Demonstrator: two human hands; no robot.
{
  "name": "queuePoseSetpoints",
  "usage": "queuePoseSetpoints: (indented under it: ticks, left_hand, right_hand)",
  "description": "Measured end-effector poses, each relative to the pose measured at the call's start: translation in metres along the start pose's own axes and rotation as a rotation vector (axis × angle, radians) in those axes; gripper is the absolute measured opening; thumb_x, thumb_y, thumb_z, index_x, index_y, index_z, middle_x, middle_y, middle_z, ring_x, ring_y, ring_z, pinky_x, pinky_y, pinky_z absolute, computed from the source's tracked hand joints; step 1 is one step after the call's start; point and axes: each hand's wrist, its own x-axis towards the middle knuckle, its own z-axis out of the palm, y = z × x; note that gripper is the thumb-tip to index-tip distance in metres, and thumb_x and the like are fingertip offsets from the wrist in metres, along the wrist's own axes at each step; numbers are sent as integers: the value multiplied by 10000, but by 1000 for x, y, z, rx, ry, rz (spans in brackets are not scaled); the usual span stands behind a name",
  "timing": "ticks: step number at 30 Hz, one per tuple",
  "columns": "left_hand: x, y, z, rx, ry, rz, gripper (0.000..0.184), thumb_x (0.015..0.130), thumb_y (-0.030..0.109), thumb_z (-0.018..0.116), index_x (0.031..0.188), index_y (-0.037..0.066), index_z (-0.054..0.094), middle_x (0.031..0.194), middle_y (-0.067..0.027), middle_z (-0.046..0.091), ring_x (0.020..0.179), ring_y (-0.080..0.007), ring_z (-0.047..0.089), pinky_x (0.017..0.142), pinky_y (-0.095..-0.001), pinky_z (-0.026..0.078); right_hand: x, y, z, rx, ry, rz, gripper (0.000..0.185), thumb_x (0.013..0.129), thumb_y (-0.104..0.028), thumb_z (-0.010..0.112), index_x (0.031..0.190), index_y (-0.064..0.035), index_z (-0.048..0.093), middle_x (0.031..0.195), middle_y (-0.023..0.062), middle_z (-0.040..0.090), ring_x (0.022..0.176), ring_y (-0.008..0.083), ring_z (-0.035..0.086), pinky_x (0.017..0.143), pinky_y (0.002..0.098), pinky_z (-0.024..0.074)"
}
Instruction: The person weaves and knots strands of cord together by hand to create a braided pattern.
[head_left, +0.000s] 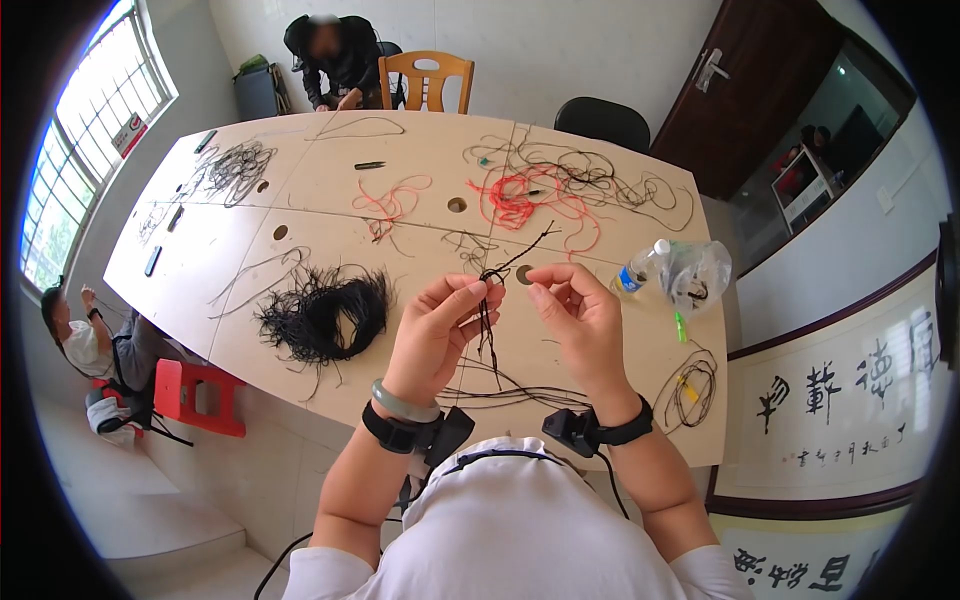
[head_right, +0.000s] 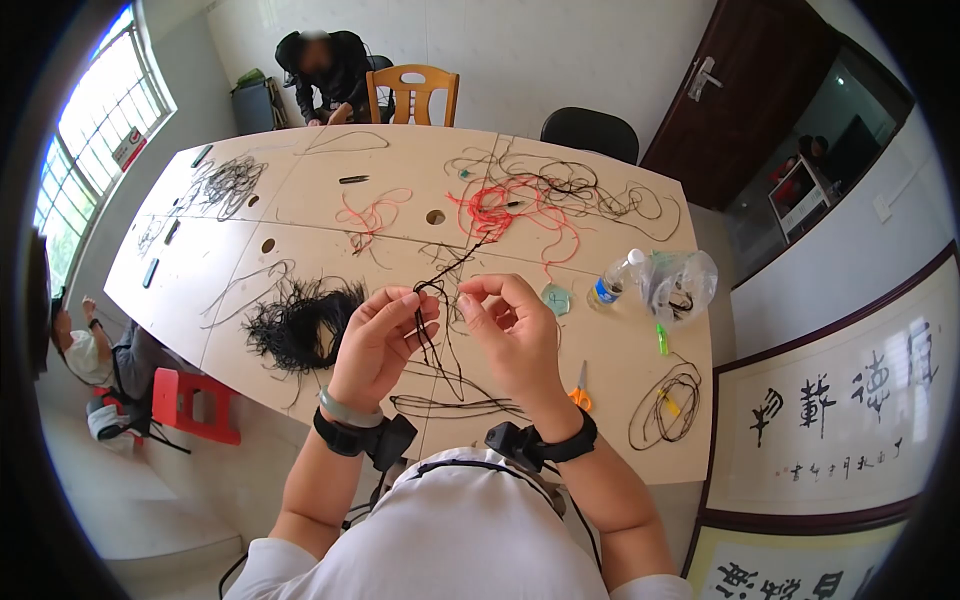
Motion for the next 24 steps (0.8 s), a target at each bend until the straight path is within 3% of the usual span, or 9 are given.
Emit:
queuePoseSetpoints:
  ticks: [2, 8, 11, 13, 15, 17, 21, 22, 24]
  left_hand:
    - [-1, -2, 1, 24, -19, 13, 66, 908, 99, 560, 914, 45, 596, 905, -72, 655, 839, -137, 617, 786, -289, 498]
    - [0, -8, -3, 166, -42, 108, 91, 885, 69, 600, 945, 0, 601, 900, -89, 667, 847, -145, 641, 759, -239, 490]
    - [3, -17, -3, 394, 13, 265, 97, 854, 46, 626, 915, -29, 617, 843, -82, 679, 782, -134, 651, 675, -217, 487]
    - [3, -20, -1, 962, 75, 497, 83, 818, 40, 642, 867, -26, 638, 800, -75, 681, 731, -119, 653, 633, -224, 495]
    - [4, -23, -5, 915, 41, 450, 73, 793, 39, 642, 843, -12, 659, 778, -75, 682, 712, -109, 653, 627, -223, 497]
    - [4, -20, -14, 915, -149, 219, 91, 799, 61, 646, 851, -10, 666, 764, -78, 684, 714, -116, 654, 637, -228, 500]
    - [0, -8, -37, 1107, -128, -6, 106, 831, 39, 618, 860, -62, 637, 777, -75, 686, 753, -92, 642, 655, -201, 494]
    - [1, -7, -49, 1249, -104, 36, 118, 833, 52, 622, 853, -64, 639, 774, -85, 686, 749, -100, 646, 652, -205, 494]
    - [1, -11, -82, 1202, -54, 6, 118, 834, 53, 622, 852, -62, 639, 775, -79, 685, 742, -103, 647, 656, -202, 492]
  right_hand:
    - [2, 3, 3, -223, 25, -204, 127, 838, -118, 649, 952, -64, 641, 845, -20, 585, 617, 39, 455, 549, 195, 370]
    - [6, 7, -2, -323, -25, -386, 107, 834, -113, 650, 905, -41, 616, 840, 6, 598, 634, 67, 507, 585, 199, 405]
    - [1, -3, -2, -101, -134, -184, 95, 859, -113, 623, 872, -27, 585, 781, 21, 595, 619, 83, 533, 602, 200, 424]
    - [2, -12, -7, -22, -149, -104, 95, 873, -115, 604, 871, -25, 576, 756, 21, 589, 615, 87, 544, 606, 203, 433]
    - [5, -14, -18, 56, -161, -17, 98, 886, -118, 586, 870, -23, 566, 732, 22, 583, 611, 91, 554, 610, 206, 443]
    - [15, -12, -38, 209, -60, 17, 95, 899, -128, 563, 890, -33, 558, 716, 13, 568, 594, 89, 537, 583, 213, 437]
    - [33, -22, -117, 465, 291, -152, 69, 898, -125, 561, 896, -56, 562, 690, -7, 520, 545, 69, 474, 527, 193, 388]
    - [32, -30, -139, 519, 393, -188, 64, 897, -124, 561, 897, -60, 561, 685, -12, 506, 546, 65, 463, 520, 187, 377]
    - [28, -41, -181, 514, 526, -240, 55, 901, -122, 554, 901, -67, 557, 669, -21, 476, 546, 61, 440, 507, 181, 359]
